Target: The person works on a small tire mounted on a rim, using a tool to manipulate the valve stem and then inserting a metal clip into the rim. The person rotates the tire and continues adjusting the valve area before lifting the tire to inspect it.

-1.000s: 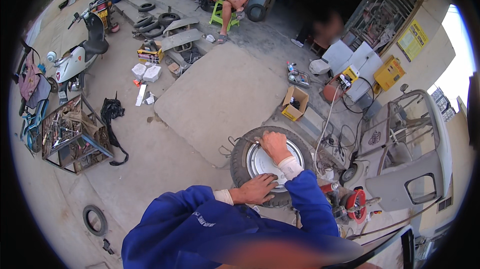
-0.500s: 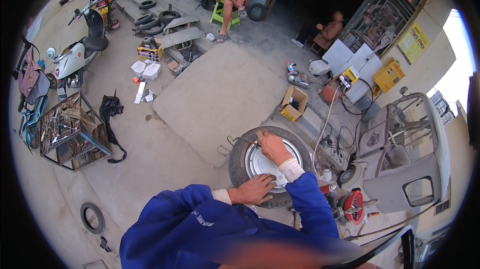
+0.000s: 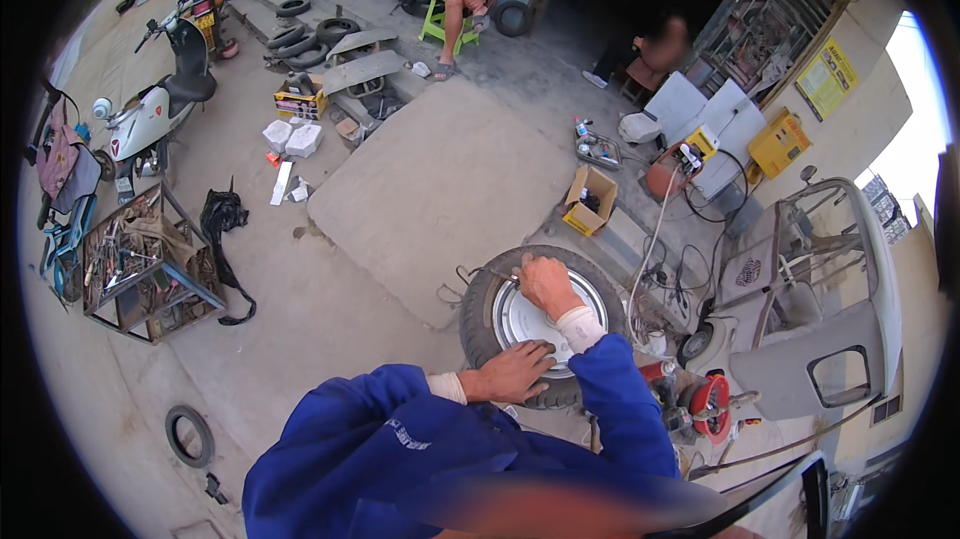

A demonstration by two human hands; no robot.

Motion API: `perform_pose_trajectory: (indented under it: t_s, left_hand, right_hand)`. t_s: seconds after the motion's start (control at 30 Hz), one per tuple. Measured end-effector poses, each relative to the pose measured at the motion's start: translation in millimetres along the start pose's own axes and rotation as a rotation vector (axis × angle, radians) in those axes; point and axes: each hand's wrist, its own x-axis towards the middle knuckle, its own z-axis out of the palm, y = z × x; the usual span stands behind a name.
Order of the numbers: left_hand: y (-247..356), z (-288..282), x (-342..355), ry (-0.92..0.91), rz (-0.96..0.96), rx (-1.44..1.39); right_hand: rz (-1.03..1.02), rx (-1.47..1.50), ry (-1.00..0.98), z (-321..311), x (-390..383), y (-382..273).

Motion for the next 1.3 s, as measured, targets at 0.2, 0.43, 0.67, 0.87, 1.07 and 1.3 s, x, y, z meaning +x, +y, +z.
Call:
perform_pose_trajectory:
  t_s: [0.2, 0.43, 0.67, 0.87, 1.07, 1.3]
  left_hand:
    - [1, 5, 1, -0.008, 0.006, -0.001]
    - [0, 1, -1, 0.043, 0.014, 0.023]
    - [1, 2, 1, -0.008, -0.001, -0.01]
    - [1, 4, -1, 0.009, 0.002, 0.006]
    - [-1, 2, -1, -0.008, 0.002, -0.012]
    - [0, -2, 0, -0.009, 0.009, -0.009]
  right_hand:
    - [-0.18, 0.025, 0.229, 17, -12, 8]
    - [-0.015, 0.056, 0.114, 14, -2, 8]
    - [-0.123, 0.06, 0.193, 21, -3, 10]
    - [-0.046, 0.026, 0.041, 19, 5, 12]
    - [-0.04, 0.011, 0.121, 9, -4, -1]
    - [-0.092, -0.018, 0.12, 23, 1, 9]
